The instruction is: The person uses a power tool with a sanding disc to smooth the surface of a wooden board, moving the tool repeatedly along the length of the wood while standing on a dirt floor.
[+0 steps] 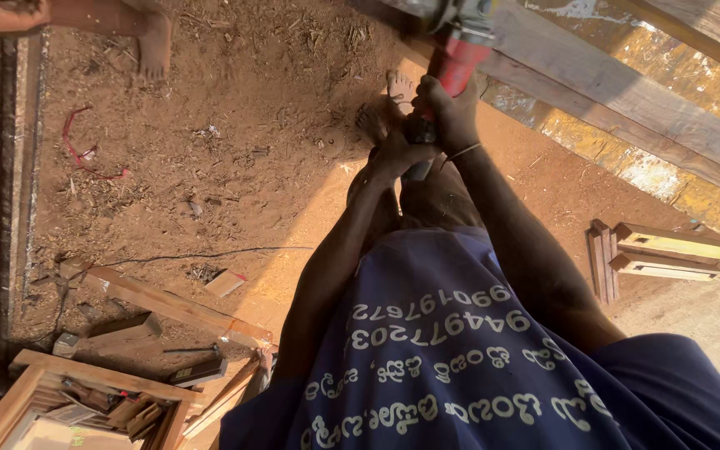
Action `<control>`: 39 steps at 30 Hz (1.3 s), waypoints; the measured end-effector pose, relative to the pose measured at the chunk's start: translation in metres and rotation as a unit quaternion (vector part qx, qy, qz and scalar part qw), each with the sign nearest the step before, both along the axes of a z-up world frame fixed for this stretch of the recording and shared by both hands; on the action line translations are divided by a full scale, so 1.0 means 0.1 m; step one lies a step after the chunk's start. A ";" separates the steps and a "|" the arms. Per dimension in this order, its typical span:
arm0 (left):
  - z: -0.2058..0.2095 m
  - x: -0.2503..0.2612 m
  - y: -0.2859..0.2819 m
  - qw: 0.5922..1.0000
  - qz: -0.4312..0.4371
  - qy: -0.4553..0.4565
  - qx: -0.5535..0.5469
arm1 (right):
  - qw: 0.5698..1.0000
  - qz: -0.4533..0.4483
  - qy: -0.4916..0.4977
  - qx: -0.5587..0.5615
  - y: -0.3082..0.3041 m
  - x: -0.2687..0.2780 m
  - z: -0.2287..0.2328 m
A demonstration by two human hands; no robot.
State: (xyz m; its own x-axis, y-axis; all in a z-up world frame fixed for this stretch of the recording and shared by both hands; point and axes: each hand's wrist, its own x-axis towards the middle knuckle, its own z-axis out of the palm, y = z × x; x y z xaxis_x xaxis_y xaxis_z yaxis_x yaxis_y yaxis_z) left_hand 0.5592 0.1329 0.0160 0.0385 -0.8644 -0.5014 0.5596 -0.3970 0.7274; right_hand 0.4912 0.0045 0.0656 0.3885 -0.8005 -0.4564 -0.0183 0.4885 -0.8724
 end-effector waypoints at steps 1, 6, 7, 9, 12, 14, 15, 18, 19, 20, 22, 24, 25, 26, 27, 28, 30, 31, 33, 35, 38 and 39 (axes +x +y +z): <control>0.04 0.24 0.01 0.998 0.049 -0.006 0.028 | 0.998 0.049 -0.014 -0.034 -0.04 0.30 0.01; 0.19 1.09 0.16 0.986 0.160 0.036 0.027 | 0.964 0.200 0.089 -0.152 -0.12 1.48 -0.04; 0.19 1.15 0.13 0.980 0.188 0.059 0.038 | 0.965 0.196 0.086 -0.151 -0.12 1.52 -0.04; 0.14 1.10 0.11 0.979 0.194 0.051 0.045 | 0.956 0.225 0.111 -0.152 -0.11 1.56 -0.05; 0.03 0.65 0.27 0.985 0.171 0.023 0.016 | 0.961 0.215 0.121 -0.128 -0.11 1.09 -0.02; 0.00 0.20 0.27 0.982 0.126 -0.114 0.076 | 0.970 0.158 0.077 -0.167 -0.04 0.63 0.11; 0.01 0.06 0.25 0.991 0.102 -0.018 0.079 | 0.981 0.150 0.110 -0.063 -0.01 0.41 0.17; 0.24 -0.27 0.23 0.992 0.065 0.080 0.067 | 0.987 0.059 0.142 -0.040 0.11 -0.12 0.30; 0.29 -0.30 0.16 0.992 0.066 0.082 0.066 | 0.993 0.028 0.110 -0.030 0.12 -0.26 0.34; 0.33 -0.32 0.10 0.985 0.033 0.150 0.077 | 0.997 -0.004 0.078 -0.021 0.15 -0.34 0.36; 0.32 -0.28 0.04 0.972 -0.004 0.218 0.083 | 0.996 -0.052 0.069 0.033 0.19 -0.37 0.37; 0.22 -0.12 0.03 0.992 0.011 0.109 -0.064 | 0.988 -0.109 0.062 0.088 0.26 -0.23 0.30; 0.18 0.02 0.05 0.991 0.004 0.117 -0.062 | 0.987 -0.127 0.027 0.093 0.26 -0.05 0.20; 0.12 0.23 0.01 0.999 -0.026 0.023 -0.009 | 0.986 -0.140 -0.009 0.092 0.22 0.08 0.16; 0.12 0.44 0.02 0.995 -0.055 -0.072 0.044 | 0.986 -0.142 -0.003 0.086 0.24 0.19 0.19; 0.15 0.71 0.05 0.995 -0.049 -0.075 0.039 | 0.989 -0.125 0.000 0.073 0.24 0.46 0.16; 0.24 1.24 0.07 0.998 -0.044 -0.050 0.008 | 0.995 -0.090 -0.003 0.049 0.26 1.05 0.17; 0.28 1.50 0.06 0.998 -0.036 -0.053 0.003 | 0.997 -0.071 -0.008 0.038 0.27 1.33 0.17; 0.35 1.94 0.15 0.990 -0.046 0.003 0.133 | 0.996 -0.050 -0.076 0.023 0.24 1.90 0.13; 0.28 2.29 0.18 0.993 0.004 -0.005 0.118 | 0.998 0.038 0.051 0.008 0.20 2.32 0.07; 0.17 2.51 0.27 0.994 0.106 0.038 0.001 | 0.991 0.098 0.068 -0.069 0.11 2.66 0.09; 0.12 2.45 0.26 0.994 0.102 0.041 -0.006 | 0.986 0.121 0.073 -0.087 0.13 2.68 0.14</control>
